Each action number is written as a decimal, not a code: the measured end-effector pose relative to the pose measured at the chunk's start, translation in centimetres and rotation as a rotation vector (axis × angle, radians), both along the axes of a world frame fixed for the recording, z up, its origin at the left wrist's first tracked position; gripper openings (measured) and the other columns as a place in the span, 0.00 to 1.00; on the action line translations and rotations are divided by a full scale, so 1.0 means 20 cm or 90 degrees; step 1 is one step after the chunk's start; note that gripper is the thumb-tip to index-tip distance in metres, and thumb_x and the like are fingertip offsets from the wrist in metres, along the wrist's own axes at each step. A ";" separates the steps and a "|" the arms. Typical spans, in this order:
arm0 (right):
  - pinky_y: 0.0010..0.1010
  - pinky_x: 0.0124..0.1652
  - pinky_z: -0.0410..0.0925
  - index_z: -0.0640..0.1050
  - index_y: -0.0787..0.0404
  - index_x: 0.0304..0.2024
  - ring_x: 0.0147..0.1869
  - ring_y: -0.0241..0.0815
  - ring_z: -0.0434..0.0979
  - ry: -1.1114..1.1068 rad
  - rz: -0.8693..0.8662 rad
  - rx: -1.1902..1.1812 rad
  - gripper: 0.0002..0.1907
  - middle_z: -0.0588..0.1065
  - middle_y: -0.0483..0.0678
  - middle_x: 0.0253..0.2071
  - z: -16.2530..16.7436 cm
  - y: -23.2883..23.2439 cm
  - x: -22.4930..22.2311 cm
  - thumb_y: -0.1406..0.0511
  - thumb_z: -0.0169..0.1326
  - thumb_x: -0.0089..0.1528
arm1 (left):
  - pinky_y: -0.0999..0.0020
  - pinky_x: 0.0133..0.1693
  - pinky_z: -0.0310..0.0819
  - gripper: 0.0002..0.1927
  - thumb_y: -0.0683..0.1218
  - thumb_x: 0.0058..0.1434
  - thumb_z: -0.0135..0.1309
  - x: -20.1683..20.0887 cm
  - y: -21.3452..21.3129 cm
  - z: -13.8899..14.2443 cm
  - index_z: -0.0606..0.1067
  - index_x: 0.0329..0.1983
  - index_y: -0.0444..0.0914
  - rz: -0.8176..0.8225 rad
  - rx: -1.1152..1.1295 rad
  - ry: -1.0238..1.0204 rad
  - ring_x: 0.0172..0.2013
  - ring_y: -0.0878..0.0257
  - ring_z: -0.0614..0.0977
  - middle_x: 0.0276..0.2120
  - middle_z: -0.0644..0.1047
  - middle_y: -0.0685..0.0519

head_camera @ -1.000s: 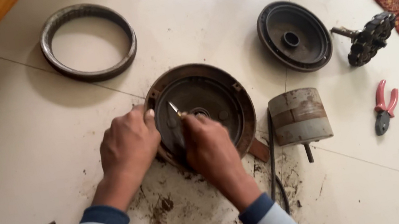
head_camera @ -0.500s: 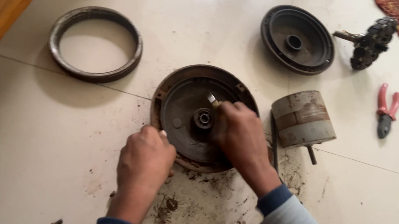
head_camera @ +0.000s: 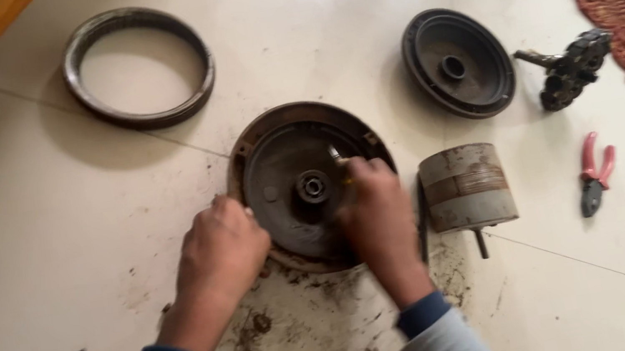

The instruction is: The person cleans a disassembled mechanical assembly on a tiled floor. They use a screwdriver and a metal file to scrape and remove dirt from a circular metal ring and a larger bowl-shaped housing. The person flips the housing to clean both sides and uses the file to scrape the interior surfaces.

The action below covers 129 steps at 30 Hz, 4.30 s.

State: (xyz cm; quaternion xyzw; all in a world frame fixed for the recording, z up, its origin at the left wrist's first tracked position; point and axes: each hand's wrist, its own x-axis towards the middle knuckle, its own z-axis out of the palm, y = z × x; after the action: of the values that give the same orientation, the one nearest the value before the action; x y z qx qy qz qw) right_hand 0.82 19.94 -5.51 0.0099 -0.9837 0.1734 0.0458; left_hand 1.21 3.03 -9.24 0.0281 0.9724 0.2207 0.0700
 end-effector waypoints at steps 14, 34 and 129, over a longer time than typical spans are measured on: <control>0.36 0.45 0.75 0.85 0.58 0.50 0.37 0.46 0.85 -0.318 -0.143 0.026 0.19 0.85 0.55 0.38 0.22 0.33 -0.02 0.55 0.52 0.66 | 0.54 0.42 0.84 0.15 0.48 0.70 0.43 -0.05 0.03 0.19 0.75 0.47 0.33 0.200 0.182 -0.299 0.38 0.50 0.87 0.39 0.81 0.41; 0.50 0.52 0.72 0.55 0.70 0.69 0.51 0.70 0.77 -0.289 -0.052 0.097 0.42 0.74 0.73 0.44 -0.23 0.51 0.21 0.71 0.54 0.53 | 0.51 0.47 0.79 0.22 0.53 0.67 0.50 -0.14 -0.07 0.21 0.71 0.58 0.35 0.116 0.039 -0.251 0.42 0.47 0.83 0.44 0.80 0.39; 0.29 0.28 0.76 0.75 0.61 0.62 0.28 0.37 0.79 -0.330 -0.158 -0.482 0.21 0.82 0.56 0.37 0.14 0.05 0.10 0.65 0.49 0.66 | 0.59 0.36 0.85 0.33 0.40 0.70 0.42 -0.08 0.05 0.15 0.43 0.74 0.30 0.212 0.227 -0.271 0.34 0.47 0.88 0.39 0.79 0.34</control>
State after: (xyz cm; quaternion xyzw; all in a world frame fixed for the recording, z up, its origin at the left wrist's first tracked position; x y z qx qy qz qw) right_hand 2.72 20.89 -2.78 -0.1688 -0.8240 0.5098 -0.1806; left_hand -0.35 3.99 -6.21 -0.1664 0.8732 0.3971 0.2284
